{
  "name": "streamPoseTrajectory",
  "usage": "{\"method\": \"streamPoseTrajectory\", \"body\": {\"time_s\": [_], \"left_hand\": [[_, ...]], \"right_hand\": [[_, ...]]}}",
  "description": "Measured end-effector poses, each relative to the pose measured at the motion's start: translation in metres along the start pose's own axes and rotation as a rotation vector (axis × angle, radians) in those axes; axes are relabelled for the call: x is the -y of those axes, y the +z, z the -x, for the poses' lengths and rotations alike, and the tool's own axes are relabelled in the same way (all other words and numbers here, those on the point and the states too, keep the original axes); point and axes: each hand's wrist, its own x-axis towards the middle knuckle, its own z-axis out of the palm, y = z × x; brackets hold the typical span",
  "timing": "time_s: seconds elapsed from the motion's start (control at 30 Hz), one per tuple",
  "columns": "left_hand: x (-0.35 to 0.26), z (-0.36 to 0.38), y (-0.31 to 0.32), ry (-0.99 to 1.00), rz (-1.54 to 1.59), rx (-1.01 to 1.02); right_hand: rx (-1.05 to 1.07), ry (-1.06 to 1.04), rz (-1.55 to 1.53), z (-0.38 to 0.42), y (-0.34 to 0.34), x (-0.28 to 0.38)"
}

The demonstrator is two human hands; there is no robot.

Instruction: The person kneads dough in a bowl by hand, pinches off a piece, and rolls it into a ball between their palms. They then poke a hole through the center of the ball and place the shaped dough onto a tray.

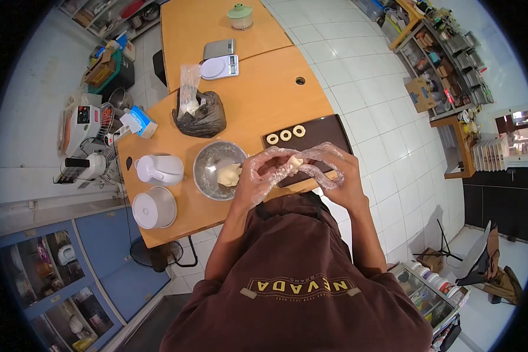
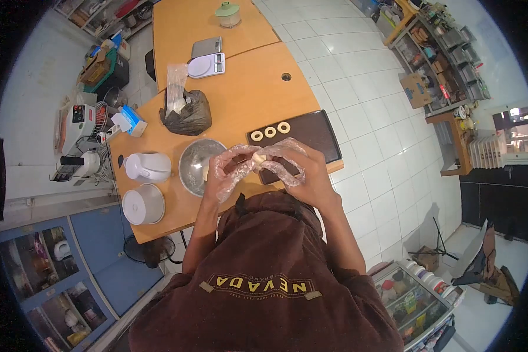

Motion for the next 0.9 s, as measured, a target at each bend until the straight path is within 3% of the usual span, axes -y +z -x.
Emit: {"method": "streamPoseTrajectory", "body": {"time_s": [0.17,0.43,0.53,0.63,0.9], "left_hand": [[-0.001,-0.001,0.001,0.015,-0.083,-0.004],[-0.004,-0.001,-0.002,-0.056,0.100,0.011],[-0.005,-0.002,-0.001,-0.053,0.126,-0.012],[-0.005,-0.003,0.000,-0.040,0.138,-0.029],[-0.004,-0.007,-0.001,-0.063,0.097,-0.006]], "right_hand": [[0.030,0.039,0.002,-0.003,0.001,0.001],[-0.061,-0.047,0.014,-0.005,0.011,-0.006],[-0.099,0.083,-0.086,-0.009,0.015,0.003],[-0.105,-0.031,0.005,-0.010,0.016,-0.002],[-0.113,-0.014,0.024,-0.002,0.019,-0.008]]}}
